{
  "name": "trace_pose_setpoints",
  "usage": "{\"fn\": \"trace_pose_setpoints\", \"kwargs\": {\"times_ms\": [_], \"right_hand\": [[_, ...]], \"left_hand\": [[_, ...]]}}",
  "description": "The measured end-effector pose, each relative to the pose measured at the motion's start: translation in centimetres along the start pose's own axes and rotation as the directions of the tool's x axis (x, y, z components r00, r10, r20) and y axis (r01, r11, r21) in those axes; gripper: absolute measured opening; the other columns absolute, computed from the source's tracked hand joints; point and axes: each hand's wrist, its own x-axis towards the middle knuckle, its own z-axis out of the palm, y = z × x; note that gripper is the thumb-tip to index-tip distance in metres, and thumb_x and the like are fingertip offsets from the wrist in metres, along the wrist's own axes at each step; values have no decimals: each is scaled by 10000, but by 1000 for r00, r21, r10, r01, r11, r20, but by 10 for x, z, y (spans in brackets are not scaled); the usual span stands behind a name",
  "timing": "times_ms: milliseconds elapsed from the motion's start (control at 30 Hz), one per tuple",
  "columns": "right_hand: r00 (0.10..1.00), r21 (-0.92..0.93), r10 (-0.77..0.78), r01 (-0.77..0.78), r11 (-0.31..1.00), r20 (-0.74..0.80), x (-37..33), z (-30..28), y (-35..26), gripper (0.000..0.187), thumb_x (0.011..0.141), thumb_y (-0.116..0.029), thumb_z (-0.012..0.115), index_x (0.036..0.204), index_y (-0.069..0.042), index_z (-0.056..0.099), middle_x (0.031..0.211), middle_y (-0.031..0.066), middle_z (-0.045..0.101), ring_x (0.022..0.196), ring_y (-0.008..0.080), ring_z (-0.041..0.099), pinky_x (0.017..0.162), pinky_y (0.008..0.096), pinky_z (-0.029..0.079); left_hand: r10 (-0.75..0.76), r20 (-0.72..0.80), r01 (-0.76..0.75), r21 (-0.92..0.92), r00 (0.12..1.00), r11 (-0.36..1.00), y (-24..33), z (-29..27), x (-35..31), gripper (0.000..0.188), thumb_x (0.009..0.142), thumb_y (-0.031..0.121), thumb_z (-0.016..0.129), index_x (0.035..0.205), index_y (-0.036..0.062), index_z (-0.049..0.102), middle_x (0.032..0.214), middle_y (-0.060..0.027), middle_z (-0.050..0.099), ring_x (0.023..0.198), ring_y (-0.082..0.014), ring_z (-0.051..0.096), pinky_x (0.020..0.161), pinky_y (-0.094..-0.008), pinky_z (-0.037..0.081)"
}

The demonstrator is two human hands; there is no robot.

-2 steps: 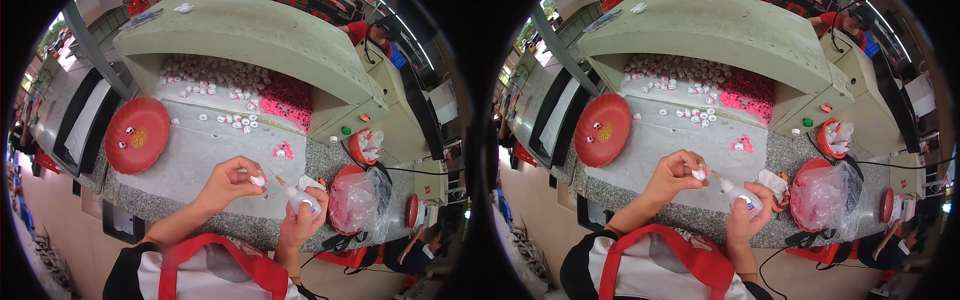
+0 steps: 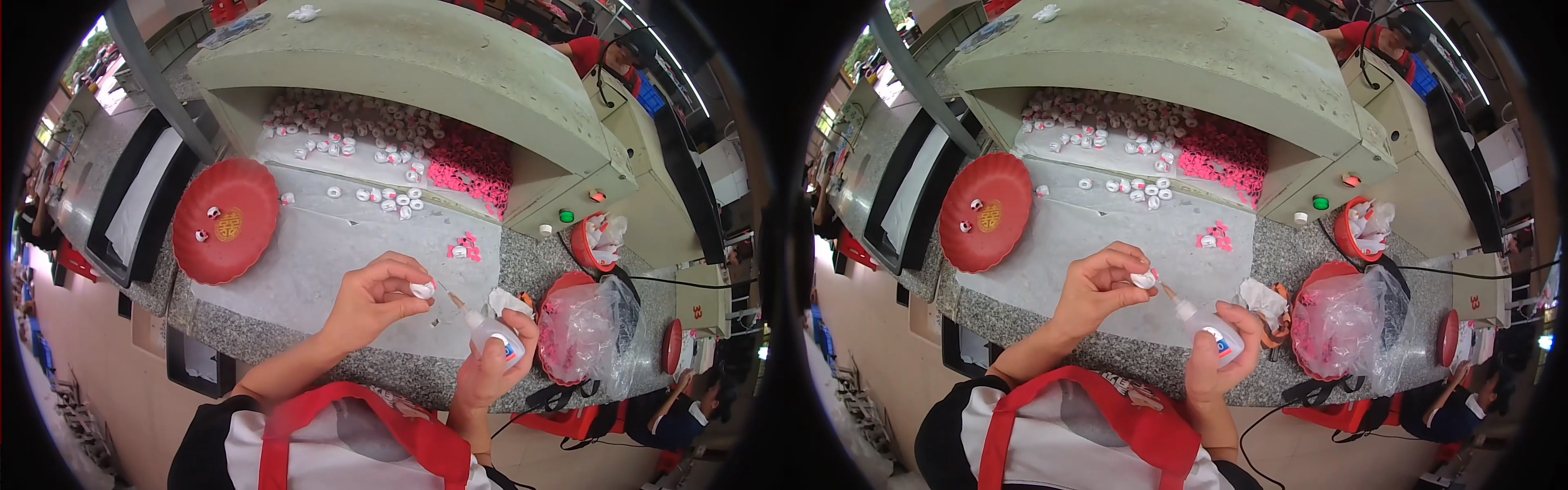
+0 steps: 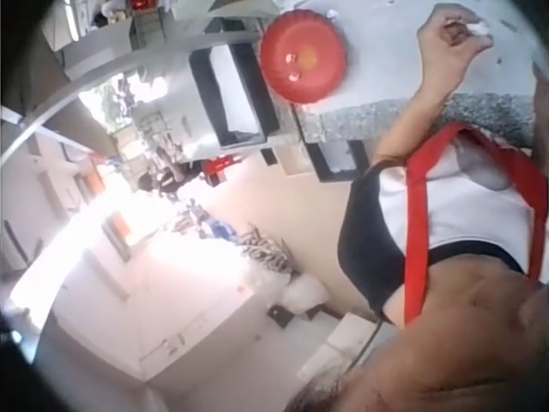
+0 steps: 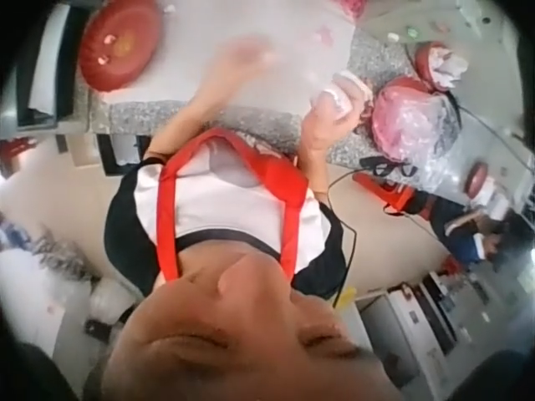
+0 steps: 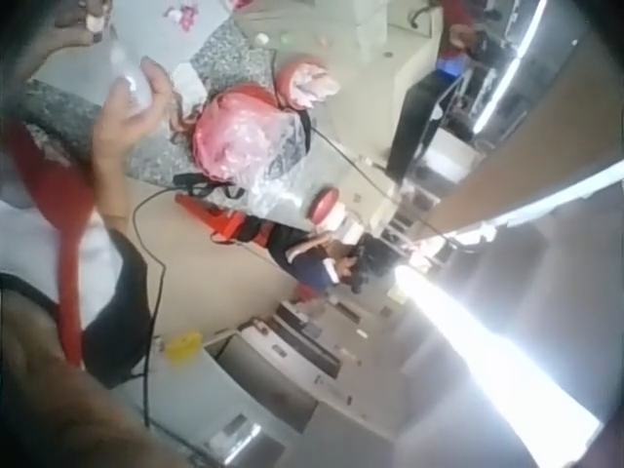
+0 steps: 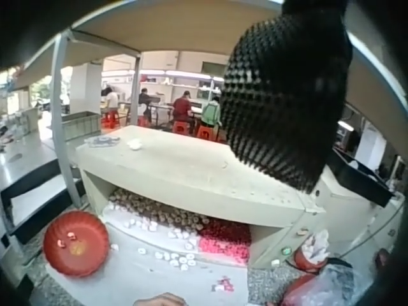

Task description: Applying glue and attaching small pink bows to white plastic toy cat heads at a factory workbench.

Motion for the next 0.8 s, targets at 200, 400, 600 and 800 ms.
{"fn": "trace_pose_setpoints", "kwargs": {"times_ms": [200, 400, 600, 800], "right_hand": [[971, -243, -172, 210, 947, 167, -17, -5, -6, 241, 700, -145, 546, 876, 16, 522, 818, 84, 516, 726, 154, 487, 659, 263, 405], [940, -213, -292, 326, 921, 180, -13, -5, -2, 234, 639, -68, 608, 857, 9, 573, 695, 117, 590, 557, 199, 579, 519, 270, 467], [934, -253, -262, 322, 912, 244, -16, -9, -1, 230, 718, -138, 570, 885, 14, 528, 784, 87, 529, 668, 142, 505, 595, 234, 410], [941, -200, -233, 284, 938, 245, -17, -7, -2, 216, 718, -141, 572, 866, 13, 535, 788, 87, 536, 669, 146, 513, 592, 241, 420]], "left_hand": [[113, -176, -114, 0, 978, 993, 7, 12, -6, 238, 734, -112, 570, 962, -49, 543, 1052, -111, 484, 959, -190, 547, 812, -272, 491], [174, -147, -163, 86, 974, 983, 3, 12, -5, 304, 738, -126, 553, 1032, -57, 520, 1047, -113, 481, 973, -197, 540, 829, -279, 487], [196, -128, -188, 74, 972, 979, 2, 12, -6, 300, 739, -129, 550, 1029, -59, 522, 1049, -119, 479, 972, -204, 541, 830, -283, 489], [201, -118, -191, 87, 973, 978, 4, 13, -7, 296, 738, -129, 549, 1025, -61, 526, 1044, -126, 481, 964, -207, 543, 829, -288, 495]]}}
